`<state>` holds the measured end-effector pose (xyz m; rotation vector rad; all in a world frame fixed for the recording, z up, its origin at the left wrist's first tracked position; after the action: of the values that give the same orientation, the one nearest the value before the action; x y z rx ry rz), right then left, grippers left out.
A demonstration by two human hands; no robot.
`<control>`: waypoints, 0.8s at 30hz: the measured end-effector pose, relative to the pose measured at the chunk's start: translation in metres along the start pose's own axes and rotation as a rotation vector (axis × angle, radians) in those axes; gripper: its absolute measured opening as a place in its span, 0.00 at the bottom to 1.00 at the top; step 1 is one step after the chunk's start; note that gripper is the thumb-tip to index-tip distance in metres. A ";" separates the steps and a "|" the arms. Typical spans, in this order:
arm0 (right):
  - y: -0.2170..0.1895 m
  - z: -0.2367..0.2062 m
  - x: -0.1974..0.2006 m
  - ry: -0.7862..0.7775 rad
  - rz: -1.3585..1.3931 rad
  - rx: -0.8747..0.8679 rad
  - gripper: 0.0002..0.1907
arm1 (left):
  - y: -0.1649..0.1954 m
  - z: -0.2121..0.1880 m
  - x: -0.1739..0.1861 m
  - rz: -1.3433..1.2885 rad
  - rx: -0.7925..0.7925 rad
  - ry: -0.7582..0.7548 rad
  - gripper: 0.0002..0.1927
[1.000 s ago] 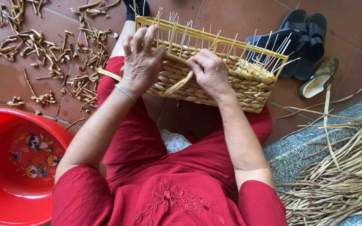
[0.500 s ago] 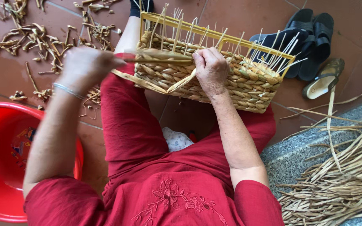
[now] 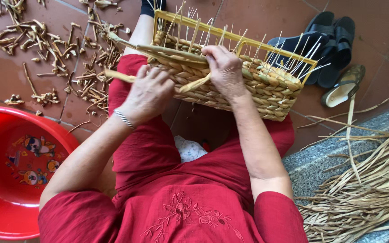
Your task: The person sits on the floor weaving a water hyacinth basket, threading and tucking woven strips around the rim of a bamboo-framed basket. They then set the basket aside and wipe several finished woven baskets with a blue cloth.
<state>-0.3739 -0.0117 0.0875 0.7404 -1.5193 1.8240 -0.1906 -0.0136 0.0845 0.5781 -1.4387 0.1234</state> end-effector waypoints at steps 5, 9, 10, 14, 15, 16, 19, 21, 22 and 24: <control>-0.012 0.005 0.018 -0.315 0.216 -0.106 0.13 | -0.048 0.010 0.041 0.016 0.180 0.105 0.07; -0.034 0.009 0.023 -0.265 0.138 -0.067 0.12 | -0.025 0.022 0.093 0.364 0.200 0.517 0.13; -0.039 0.011 0.028 -0.198 0.127 -0.022 0.09 | -0.014 0.020 0.100 0.501 0.226 0.632 0.16; -0.013 0.005 0.018 -0.236 0.191 -0.220 0.06 | 0.027 0.039 0.056 -0.037 -0.137 0.376 0.15; -0.012 0.004 0.018 -0.236 0.225 -0.209 0.06 | 0.043 0.043 0.043 -0.035 -0.239 0.312 0.19; -0.011 0.003 0.019 -0.238 0.260 -0.198 0.06 | 0.036 0.054 0.032 -0.084 -0.149 0.273 0.19; -0.003 -0.001 0.015 -0.270 0.283 -0.258 0.05 | -0.003 0.096 -0.005 -0.237 0.148 0.090 0.16; -0.006 0.001 0.017 -0.244 0.300 -0.226 0.06 | -0.033 0.122 -0.037 -0.362 0.370 -0.114 0.09; -0.008 0.001 0.018 -0.228 0.307 -0.208 0.07 | -0.036 0.132 -0.028 -0.370 0.337 0.001 0.10; -0.005 0.001 0.016 -0.232 0.310 -0.235 0.07 | -0.038 0.138 -0.012 -0.385 0.272 0.220 0.13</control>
<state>-0.3801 -0.0101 0.1028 0.6474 -2.0558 1.7772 -0.3003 -0.1044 0.0642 1.0231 -1.0831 0.0746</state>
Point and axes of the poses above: each hand's wrist, its own z-axis towards the middle knuckle, its own x-axis out of the back of the hand, y = z × x, the point moved 10 cm from there along z, towards the middle knuckle, and after that the axes turned 9 degrees about -y, right-handed, at the moved point
